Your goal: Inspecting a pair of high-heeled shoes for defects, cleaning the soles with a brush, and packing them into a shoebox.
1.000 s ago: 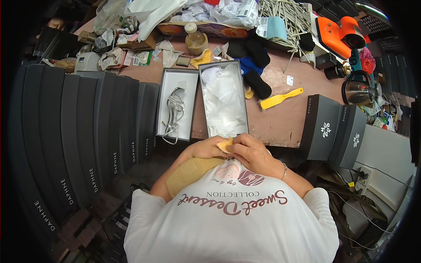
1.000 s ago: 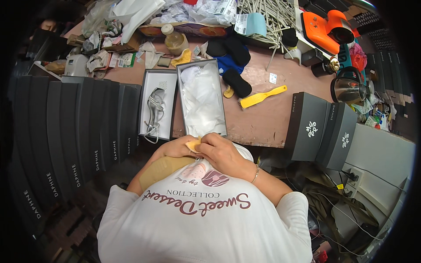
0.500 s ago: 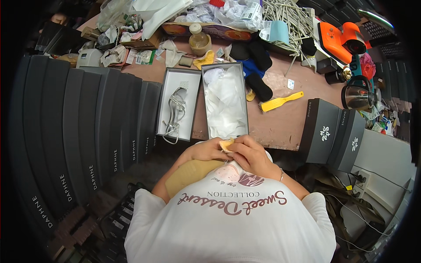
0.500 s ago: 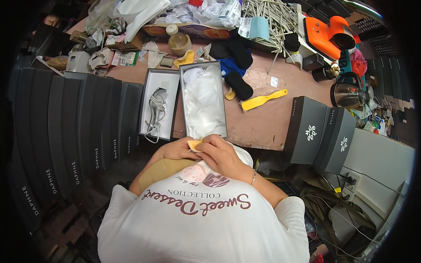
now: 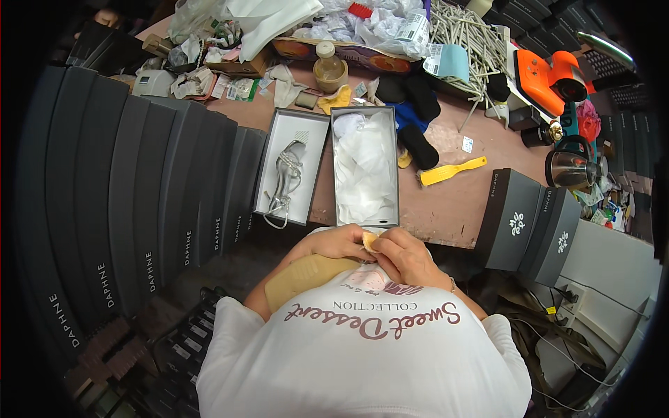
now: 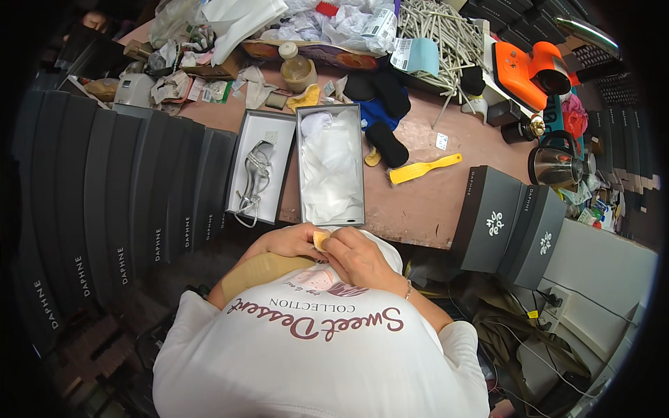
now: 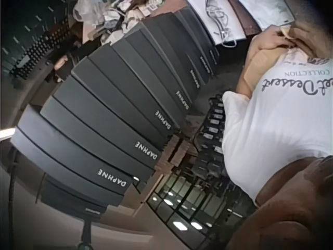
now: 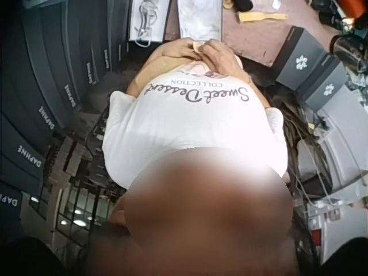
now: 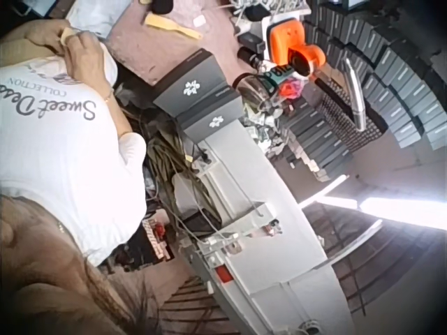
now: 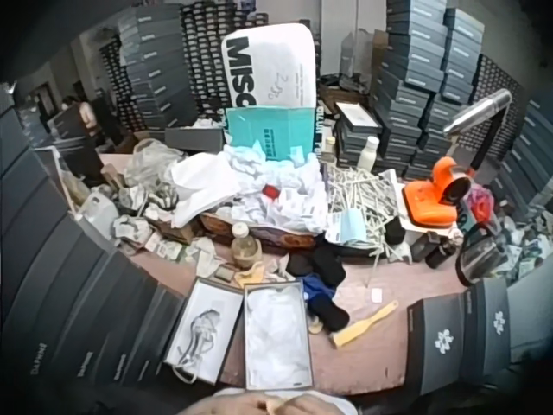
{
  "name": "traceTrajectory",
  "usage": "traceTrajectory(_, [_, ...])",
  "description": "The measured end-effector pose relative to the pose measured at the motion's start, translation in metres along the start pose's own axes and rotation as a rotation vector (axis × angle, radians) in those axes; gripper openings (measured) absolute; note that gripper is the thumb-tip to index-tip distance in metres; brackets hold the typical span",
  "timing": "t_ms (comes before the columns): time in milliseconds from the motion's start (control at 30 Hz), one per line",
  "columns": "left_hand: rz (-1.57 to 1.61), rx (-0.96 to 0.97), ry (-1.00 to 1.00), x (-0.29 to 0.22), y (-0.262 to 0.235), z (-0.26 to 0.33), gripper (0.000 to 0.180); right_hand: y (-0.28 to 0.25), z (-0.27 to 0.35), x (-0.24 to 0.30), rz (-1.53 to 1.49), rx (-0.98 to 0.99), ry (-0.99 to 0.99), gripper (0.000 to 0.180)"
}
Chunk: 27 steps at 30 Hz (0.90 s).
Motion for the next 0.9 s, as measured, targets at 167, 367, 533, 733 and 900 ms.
traceTrajectory(167, [0.047, -0.058, -0.069, 0.0, -0.002, 0.003, 0.021, -0.007, 0.014, -0.009, -0.008, -0.197, 0.072, 0.024])
traceTrajectory(367, [-0.015, -0.035, 0.042, -0.007, 0.001, 0.002, 0.022, 0.001, -0.005, -0.003, -0.043, -0.076, -0.048, 0.025])
traceTrajectory(533, [0.001, -0.048, -0.044, 0.006, -0.007, 0.002, 0.021, 0.001, 0.009, -0.008, -0.017, -0.087, 0.049, 0.025])
traceTrajectory(733, [-0.013, -0.018, 0.005, -0.008, 0.002, 0.003, 0.02, 0.003, -0.004, -0.002, -0.015, -0.043, -0.043, 0.027])
traceTrajectory(900, [-0.023, 0.0, 0.01, 0.003, -0.005, 0.0, 0.022, 0.0, 0.009, -0.004, -0.018, -0.089, -0.003, 0.028])
Point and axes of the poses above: each hand's wrist, its own z-axis away from the middle knuckle, its own y-axis out of the palm, x = y × z, the point moved 6 cm from there along -z, towards the middle knuckle, and after that the axes turned 5 degrees about -y, right-handed, at the moved point
